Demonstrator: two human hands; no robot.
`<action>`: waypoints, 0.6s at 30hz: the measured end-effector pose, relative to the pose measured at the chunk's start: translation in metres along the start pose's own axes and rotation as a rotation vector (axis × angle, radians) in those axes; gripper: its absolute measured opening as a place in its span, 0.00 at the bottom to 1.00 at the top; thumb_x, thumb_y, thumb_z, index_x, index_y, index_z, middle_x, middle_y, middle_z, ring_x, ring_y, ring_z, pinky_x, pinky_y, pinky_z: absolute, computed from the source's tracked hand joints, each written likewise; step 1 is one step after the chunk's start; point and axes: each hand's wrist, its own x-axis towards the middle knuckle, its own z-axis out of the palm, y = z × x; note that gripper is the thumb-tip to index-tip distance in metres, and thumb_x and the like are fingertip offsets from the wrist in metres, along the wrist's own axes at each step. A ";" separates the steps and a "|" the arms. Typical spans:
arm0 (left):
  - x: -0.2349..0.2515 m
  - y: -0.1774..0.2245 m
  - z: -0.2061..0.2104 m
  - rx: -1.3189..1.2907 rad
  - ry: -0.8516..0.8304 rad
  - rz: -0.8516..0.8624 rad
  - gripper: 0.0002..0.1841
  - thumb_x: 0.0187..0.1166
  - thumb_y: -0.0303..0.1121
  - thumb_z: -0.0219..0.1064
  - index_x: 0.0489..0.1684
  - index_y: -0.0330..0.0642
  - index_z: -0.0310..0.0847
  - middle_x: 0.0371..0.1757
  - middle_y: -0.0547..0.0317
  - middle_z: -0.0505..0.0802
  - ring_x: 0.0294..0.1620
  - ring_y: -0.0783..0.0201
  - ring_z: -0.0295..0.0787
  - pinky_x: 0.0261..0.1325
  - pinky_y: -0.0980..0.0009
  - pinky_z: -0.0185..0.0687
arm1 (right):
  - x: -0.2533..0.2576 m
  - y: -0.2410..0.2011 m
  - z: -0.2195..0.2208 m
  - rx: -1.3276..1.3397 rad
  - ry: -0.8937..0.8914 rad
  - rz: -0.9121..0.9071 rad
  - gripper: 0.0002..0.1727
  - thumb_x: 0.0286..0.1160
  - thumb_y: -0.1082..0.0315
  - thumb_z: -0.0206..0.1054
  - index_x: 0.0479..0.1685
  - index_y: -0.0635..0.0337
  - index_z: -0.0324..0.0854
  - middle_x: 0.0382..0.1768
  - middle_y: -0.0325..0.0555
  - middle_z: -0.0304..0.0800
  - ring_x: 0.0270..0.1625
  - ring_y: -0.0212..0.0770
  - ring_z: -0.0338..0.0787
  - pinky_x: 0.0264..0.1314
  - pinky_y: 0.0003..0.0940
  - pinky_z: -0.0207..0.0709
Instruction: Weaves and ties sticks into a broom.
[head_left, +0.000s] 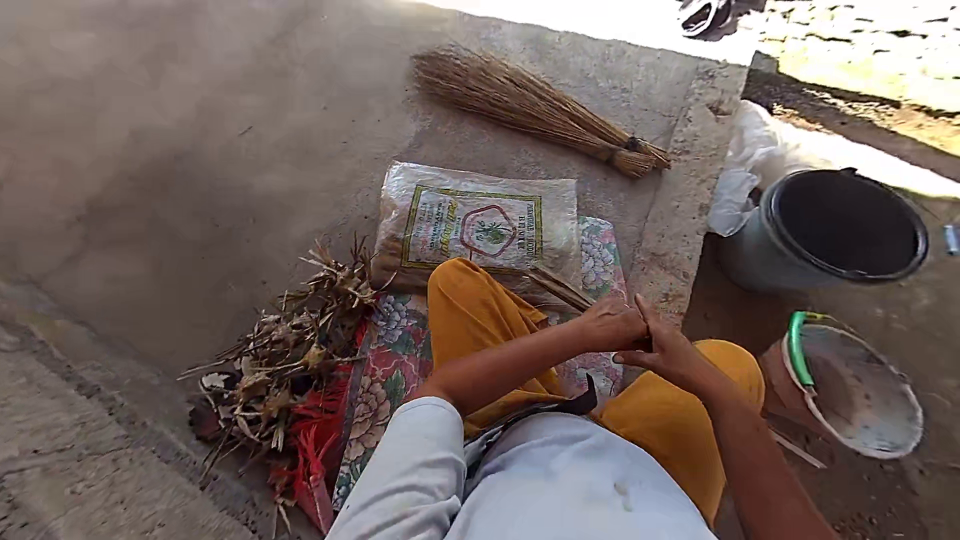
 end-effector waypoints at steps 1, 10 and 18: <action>0.000 -0.003 0.001 -0.001 -0.036 0.011 0.13 0.83 0.33 0.63 0.49 0.28 0.85 0.45 0.35 0.92 0.50 0.36 0.90 0.50 0.39 0.79 | -0.002 0.002 0.005 0.073 -0.009 0.072 0.65 0.63 0.63 0.83 0.94 0.69 0.34 0.70 0.70 0.79 0.65 0.58 0.87 0.71 0.53 0.79; -0.008 -0.043 -0.032 -0.014 0.178 -0.035 0.28 0.69 0.32 0.80 0.72 0.41 0.82 0.78 0.44 0.81 0.81 0.43 0.74 0.87 0.37 0.51 | -0.012 0.027 0.026 0.601 0.008 0.369 0.17 0.90 0.73 0.54 0.72 0.67 0.69 0.27 0.39 0.77 0.16 0.26 0.68 0.18 0.21 0.64; 0.045 -0.136 0.014 -0.182 0.032 -0.915 0.40 0.79 0.62 0.64 0.73 0.31 0.76 0.72 0.33 0.83 0.77 0.37 0.77 0.77 0.34 0.65 | -0.017 0.038 0.023 0.820 0.297 0.423 0.17 0.93 0.64 0.53 0.74 0.59 0.68 0.22 0.34 0.61 0.14 0.27 0.61 0.15 0.22 0.58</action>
